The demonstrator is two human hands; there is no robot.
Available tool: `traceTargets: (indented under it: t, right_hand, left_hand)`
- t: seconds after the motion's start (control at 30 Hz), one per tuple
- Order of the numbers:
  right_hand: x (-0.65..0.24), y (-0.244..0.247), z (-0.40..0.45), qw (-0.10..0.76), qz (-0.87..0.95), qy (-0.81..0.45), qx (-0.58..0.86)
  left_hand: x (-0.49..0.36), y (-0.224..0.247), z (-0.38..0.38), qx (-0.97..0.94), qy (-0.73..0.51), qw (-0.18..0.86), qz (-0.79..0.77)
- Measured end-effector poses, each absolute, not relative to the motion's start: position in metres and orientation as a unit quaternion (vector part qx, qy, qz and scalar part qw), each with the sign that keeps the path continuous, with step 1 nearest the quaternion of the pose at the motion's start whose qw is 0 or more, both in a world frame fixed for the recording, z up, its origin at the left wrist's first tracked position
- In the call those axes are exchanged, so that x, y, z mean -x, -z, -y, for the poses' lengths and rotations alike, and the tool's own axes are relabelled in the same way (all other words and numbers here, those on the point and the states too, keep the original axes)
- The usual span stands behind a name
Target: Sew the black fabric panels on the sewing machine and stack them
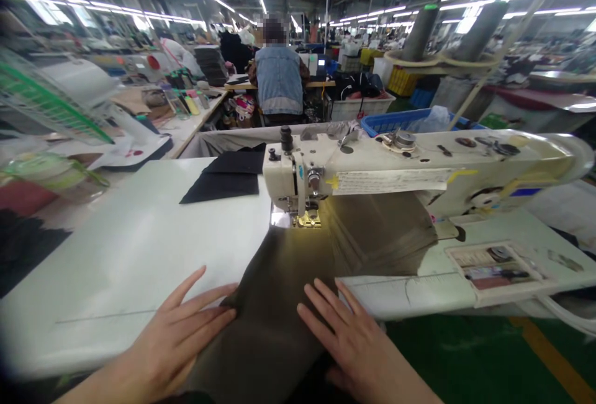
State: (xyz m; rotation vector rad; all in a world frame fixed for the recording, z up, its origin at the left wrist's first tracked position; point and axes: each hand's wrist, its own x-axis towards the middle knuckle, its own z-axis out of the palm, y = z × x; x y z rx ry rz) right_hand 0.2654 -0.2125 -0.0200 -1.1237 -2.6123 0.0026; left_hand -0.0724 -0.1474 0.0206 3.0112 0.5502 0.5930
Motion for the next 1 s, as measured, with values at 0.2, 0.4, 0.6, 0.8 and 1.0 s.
traceTargets:
  t: [0.2,0.4,0.6,0.8,1.0]
  right_hand:
    - [-0.267,0.046,0.212,0.233,0.92,0.019,0.315]
    - [-0.248,0.026,0.182,0.381,0.744,-0.241,0.494]
    - [-0.231,0.034,0.15,0.411,0.607,-0.232,0.64]
    - [-0.227,0.024,0.162,0.368,0.672,-0.184,0.616]
    - [-0.223,0.022,0.169,0.375,0.674,-0.143,0.619]
  left_hand:
    - [0.087,-0.026,0.165,-0.949,-0.194,0.079,-0.236]
    - [0.07,-0.038,0.117,-0.8,-0.231,0.389,-0.393]
    - [0.045,-0.024,0.098,-0.692,-0.185,0.385,-0.583]
    - [0.043,-0.026,0.106,-0.727,-0.117,0.264,-0.623]
    - [0.045,-0.024,0.11,-0.724,-0.075,0.252,-0.638]
